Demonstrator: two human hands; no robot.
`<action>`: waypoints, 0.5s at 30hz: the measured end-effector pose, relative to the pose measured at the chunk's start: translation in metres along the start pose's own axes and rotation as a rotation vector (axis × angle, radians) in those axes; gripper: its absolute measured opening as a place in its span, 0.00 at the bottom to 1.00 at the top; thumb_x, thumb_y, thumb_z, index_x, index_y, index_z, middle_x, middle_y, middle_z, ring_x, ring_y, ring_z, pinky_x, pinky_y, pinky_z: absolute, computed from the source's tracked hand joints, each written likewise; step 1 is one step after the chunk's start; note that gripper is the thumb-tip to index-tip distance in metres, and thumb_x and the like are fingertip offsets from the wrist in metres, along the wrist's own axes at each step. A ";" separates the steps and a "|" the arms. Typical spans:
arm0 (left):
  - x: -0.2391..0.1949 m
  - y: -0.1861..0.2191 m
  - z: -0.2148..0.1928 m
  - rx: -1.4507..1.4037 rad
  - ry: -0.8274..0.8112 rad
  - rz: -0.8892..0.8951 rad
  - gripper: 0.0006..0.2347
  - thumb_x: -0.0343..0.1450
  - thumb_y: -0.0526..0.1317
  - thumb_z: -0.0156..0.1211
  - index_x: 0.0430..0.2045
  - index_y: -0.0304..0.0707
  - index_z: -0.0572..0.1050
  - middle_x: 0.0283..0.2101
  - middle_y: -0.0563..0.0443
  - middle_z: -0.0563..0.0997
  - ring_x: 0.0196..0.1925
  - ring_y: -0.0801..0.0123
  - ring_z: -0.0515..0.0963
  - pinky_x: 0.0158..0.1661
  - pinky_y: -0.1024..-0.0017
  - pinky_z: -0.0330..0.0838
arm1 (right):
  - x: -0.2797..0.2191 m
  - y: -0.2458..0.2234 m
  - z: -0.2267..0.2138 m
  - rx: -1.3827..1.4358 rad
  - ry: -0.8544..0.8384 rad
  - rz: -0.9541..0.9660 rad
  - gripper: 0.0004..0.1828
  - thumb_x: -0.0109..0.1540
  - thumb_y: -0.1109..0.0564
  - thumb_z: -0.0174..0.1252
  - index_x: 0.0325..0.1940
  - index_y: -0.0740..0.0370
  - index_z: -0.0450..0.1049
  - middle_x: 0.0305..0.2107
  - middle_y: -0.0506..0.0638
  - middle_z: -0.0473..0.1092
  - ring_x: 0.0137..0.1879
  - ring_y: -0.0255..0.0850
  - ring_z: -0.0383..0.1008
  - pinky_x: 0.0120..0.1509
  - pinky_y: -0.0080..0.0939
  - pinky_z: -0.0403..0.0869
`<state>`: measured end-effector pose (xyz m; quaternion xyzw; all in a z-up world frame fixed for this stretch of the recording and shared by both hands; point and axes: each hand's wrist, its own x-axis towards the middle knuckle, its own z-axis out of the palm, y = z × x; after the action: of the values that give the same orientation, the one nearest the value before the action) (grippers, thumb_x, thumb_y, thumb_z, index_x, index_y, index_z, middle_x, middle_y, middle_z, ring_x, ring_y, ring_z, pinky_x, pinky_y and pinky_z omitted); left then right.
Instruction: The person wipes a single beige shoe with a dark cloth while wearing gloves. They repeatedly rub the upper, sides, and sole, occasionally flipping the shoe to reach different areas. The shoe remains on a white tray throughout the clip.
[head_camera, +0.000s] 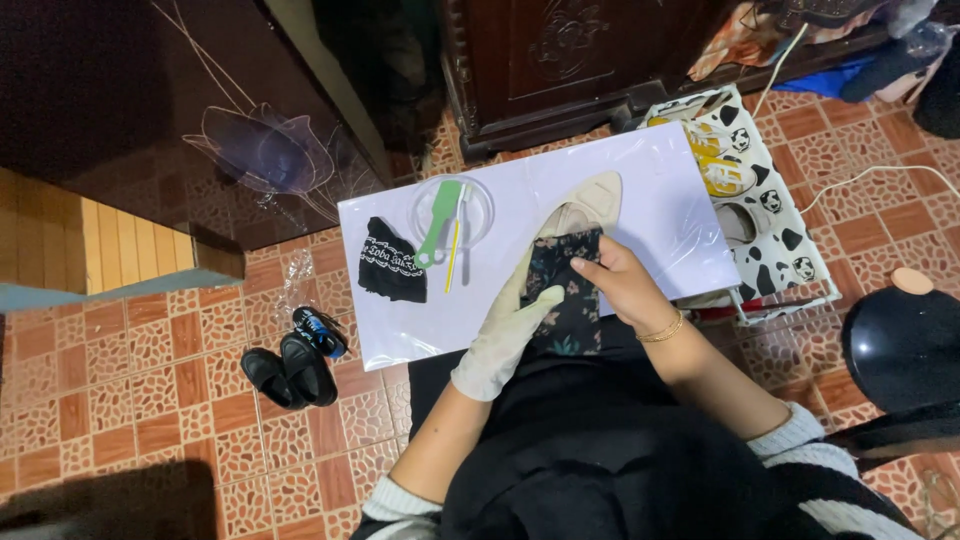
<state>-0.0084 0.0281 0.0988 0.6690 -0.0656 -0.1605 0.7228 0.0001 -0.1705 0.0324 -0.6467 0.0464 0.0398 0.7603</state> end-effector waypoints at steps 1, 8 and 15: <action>-0.005 0.002 -0.002 -0.001 -0.007 0.001 0.30 0.69 0.40 0.67 0.68 0.45 0.63 0.70 0.46 0.67 0.71 0.66 0.65 0.69 0.62 0.59 | 0.001 0.013 -0.004 -0.001 0.007 -0.002 0.23 0.66 0.65 0.56 0.66 0.69 0.69 0.49 0.64 0.75 0.53 0.50 0.78 0.59 0.53 0.76; -0.019 0.036 -0.059 -0.411 0.574 -0.163 0.36 0.69 0.43 0.62 0.71 0.37 0.51 0.73 0.38 0.57 0.70 0.54 0.64 0.69 0.57 0.60 | -0.008 -0.022 -0.008 0.001 -0.078 -0.083 0.19 0.68 0.64 0.49 0.63 0.73 0.69 0.45 0.68 0.76 0.55 0.52 0.77 0.65 0.53 0.73; -0.024 0.052 -0.155 -0.458 0.960 0.004 0.16 0.71 0.44 0.66 0.53 0.53 0.74 0.47 0.49 0.82 0.41 0.62 0.87 0.39 0.66 0.87 | -0.009 -0.019 -0.036 -0.031 0.015 -0.050 0.19 0.69 0.65 0.45 0.63 0.75 0.67 0.46 0.71 0.74 0.55 0.57 0.77 0.66 0.56 0.72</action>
<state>0.0249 0.1854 0.1383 0.4922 0.3079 0.1547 0.7993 -0.0067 -0.2093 0.0466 -0.6595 0.0351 0.0167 0.7507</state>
